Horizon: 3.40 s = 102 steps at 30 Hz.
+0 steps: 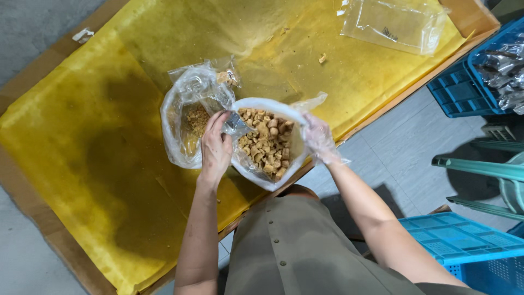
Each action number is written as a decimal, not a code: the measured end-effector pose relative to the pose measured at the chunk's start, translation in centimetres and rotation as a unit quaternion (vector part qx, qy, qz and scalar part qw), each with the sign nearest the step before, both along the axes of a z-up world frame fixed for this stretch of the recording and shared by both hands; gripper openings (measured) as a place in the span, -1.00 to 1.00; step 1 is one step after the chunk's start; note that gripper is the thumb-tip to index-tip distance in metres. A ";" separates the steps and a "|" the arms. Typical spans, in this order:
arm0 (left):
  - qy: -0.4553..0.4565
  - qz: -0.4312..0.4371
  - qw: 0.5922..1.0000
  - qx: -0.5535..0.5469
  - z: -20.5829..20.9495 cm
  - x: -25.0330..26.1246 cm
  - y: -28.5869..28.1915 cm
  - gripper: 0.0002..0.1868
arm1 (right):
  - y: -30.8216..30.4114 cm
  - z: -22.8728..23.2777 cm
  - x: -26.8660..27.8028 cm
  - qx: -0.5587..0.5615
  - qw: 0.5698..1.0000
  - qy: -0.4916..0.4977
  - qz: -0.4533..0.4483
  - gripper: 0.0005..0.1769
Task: The person scoops snack pieces from a large bag into small plastic pouches using a scoop. They place each filled pouch on a digital scale to check the weight, then move the pouches into a blue crate. The process repeats with multiple pouches.
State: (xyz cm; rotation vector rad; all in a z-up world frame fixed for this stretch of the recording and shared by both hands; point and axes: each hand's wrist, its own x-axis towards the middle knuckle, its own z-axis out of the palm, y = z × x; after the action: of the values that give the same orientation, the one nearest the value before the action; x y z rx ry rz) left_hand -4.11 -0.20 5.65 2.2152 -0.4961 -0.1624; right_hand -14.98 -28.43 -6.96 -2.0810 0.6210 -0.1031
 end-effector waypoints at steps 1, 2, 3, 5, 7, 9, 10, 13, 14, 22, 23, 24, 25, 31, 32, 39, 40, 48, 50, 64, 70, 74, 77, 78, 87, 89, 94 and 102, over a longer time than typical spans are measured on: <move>0.006 0.004 1.000 0.002 -0.1 0.1 -0.2 -0.40 | -0.7 -0.9 0.4 0.076 0.988 0.116 -0.073 -0.57; 0.003 -0.001 1.000 -0.003 -0.1 0.2 -0.5 -0.40 | -1.8 -1.8 0.8 0.014 0.990 0.132 -0.049 -0.62; -0.002 -0.006 1.000 -0.006 0.0 0.4 -0.9 -0.41 | -3.2 -2.6 1.3 -0.046 0.988 0.146 -0.024 -0.67; 0.005 -0.011 1.000 -0.010 0.2 0.6 -1.6 -0.43 | -5.9 -4.2 2.1 -0.056 0.981 0.179 0.047 -0.64; 0.023 -0.010 1.000 -0.011 0.5 0.8 -2.3 -0.43 | -9.2 -5.5 2.9 0.041 0.966 0.213 0.138 -0.43; -0.006 -0.019 0.999 -0.026 0.6 1.1 -2.9 -0.45 | -12.9 -6.9 5.3 0.000 0.975 0.176 0.135 -0.42; -0.021 -0.023 0.999 -0.034 0.5 1.3 -3.0 -0.45 | -14.3 -7.8 6.6 -0.020 0.978 0.157 0.135 -0.41; 0.105 0.019 0.994 0.013 0.1 1.2 -3.0 -0.45 | -17.1 -11.9 11.4 -0.130 0.981 0.131 0.059 -0.58; 0.095 0.020 0.995 0.011 -0.1 1.1 -2.9 -0.45 | -17.7 -13.5 13.0 -0.159 0.980 0.117 0.028 -0.63; 0.101 0.067 0.992 -0.033 -2.8 -0.5 -1.0 -0.45 | -19.8 -22.8 17.8 -0.423 0.901 -0.081 0.061 -0.56; 0.123 0.082 0.989 -0.028 -3.2 -0.4 -0.8 -0.46 | -19.8 -22.6 17.9 -0.481 0.867 -0.097 0.082 -0.55; 0.144 0.098 0.984 -0.023 -3.5 -0.2 -0.6 -0.46 | -19.1 -22.0 18.4 -0.368 0.920 -0.134 0.000 -0.70; 0.169 0.111 0.979 -0.017 -3.6 -0.2 -0.4 -0.46 | -18.6 -20.9 18.1 -0.355 0.930 -0.099 -0.012 -0.71; 0.126 0.117 0.985 -0.025 -1.4 0.6 0.6 -0.48 | -7.3 -7.5 12.9 0.210 0.969 0.113 0.069 -0.71; 0.103 0.103 0.989 -0.028 -1.0 0.7 0.7 -0.48 | -4.2 -5.1 10.7 0.077 0.953 0.247 0.157 -0.64; 0.144 0.107 0.984 -0.015 0.0 0.5 0.0 -0.45 | 7.9 1.3 9.4 -0.184 0.856 0.316 0.365 0.15; 0.152 0.110 0.982 -0.005 0.0 0.2 0.1 -0.44 | 8.2 1.0 8.9 -0.202 0.856 0.296 0.372 0.14; 0.062 0.073 0.995 -0.033 -0.3 -1.2 2.1 -0.44 | 8.3 -1.8 6.3 -0.143 0.906 0.272 0.292 -0.01; 0.056 0.070 0.995 -0.036 -0.5 -1.6 2.6 -0.45 | 8.9 -2.0 6.0 -0.147 0.899 0.256 0.322 0.03; 0.086 0.029 0.995 -0.032 0.2 -1.9 2.0 -0.39 | 8.5 -4.4 3.6 -0.054 0.941 0.287 0.171 -0.20; 0.014 -0.030 0.999 -0.011 -1.9 -2.4 0.2 -0.38 | 4.1 -7.7 4.2 0.128 0.967 0.188 0.112 -0.34; 0.073 -0.083 0.993 0.034 -3.5 -3.0 -1.6 -0.44 | 1.9 -4.5 2.9 0.497 0.867 0.019 -0.039 -0.27; 0.141 -0.109 0.983 0.038 -4.1 -3.6 -4.1 -0.35 | 1.6 2.1 0.8 0.635 0.762 -0.090 -0.087 -0.28; 0.175 -0.114 0.977 0.042 -4.3 -3.9 -5.2 -0.33 | 2.1 4.4 0.1 0.660 0.735 -0.130 -0.091 -0.30; 0.153 -0.084 0.985 -0.018 -7.8 -5.1 -10.8 -0.16 | 5.3 9.4 0.0 0.630 0.693 -0.339 -0.092 -0.58; 0.155 -0.079 0.984 -0.037 -7.8 -5.3 -10.5 -0.15 | 5.4 8.9 0.0 0.602 0.712 -0.343 -0.112 -0.71; 0.169 -0.060 0.982 -0.063 -6.3 -5.4 -10.2 -0.09 | 5.8 9.6 0.0 0.506 0.812 -0.270 -0.111 -0.73; 0.159 -0.056 0.981 -0.101 -8.8 -5.6 -9.7 -0.14 | 7.6 11.6 3.4 0.473 0.765 -0.346 -0.267 -0.72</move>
State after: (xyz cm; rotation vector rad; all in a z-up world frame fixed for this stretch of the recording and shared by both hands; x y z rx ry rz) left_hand -9.70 -9.90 -3.13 1.9175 -0.4388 -0.4952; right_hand -11.59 -20.87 4.67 -0.7340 0.5900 -0.6989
